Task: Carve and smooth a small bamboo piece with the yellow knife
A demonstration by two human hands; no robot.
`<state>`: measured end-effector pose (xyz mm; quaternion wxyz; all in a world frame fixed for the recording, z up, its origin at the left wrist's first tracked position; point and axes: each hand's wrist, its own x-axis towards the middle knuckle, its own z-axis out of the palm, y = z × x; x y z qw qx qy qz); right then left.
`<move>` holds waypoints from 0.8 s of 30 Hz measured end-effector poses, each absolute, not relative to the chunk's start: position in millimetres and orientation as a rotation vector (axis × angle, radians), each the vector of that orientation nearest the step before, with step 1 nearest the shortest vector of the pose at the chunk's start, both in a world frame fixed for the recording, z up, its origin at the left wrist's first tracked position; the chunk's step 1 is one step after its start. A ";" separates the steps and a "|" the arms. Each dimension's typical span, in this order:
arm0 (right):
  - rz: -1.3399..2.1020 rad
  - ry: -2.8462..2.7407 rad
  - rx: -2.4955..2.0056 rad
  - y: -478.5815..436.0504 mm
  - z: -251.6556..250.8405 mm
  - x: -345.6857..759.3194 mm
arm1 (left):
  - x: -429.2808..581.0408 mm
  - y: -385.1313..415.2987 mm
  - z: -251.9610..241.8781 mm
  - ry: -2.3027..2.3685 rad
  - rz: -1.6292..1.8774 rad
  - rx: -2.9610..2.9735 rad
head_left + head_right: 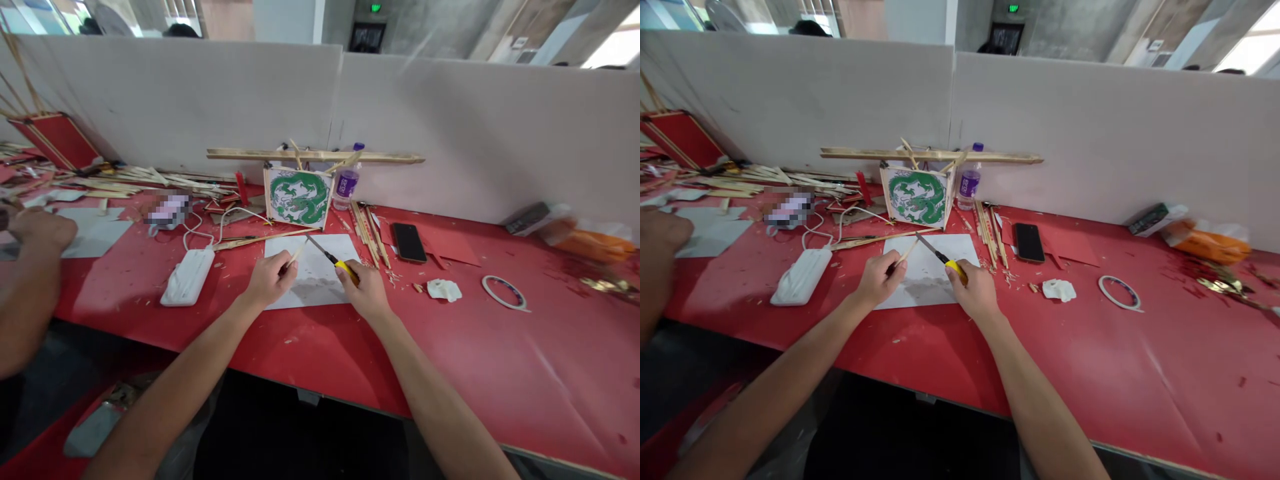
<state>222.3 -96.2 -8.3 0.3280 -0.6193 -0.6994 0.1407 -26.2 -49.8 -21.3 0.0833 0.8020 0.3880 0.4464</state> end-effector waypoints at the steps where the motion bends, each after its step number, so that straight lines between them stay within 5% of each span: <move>1: 0.375 -1.830 -1.619 -96.4 -7.9 221.7 | -25.7 -49.7 -20.4 1.165 1.359 2.356; 24: 0.562 -1.492 -1.512 -88.5 -28.1 225.9 | -24.1 -46.0 -21.6 1.147 1.421 2.259</move>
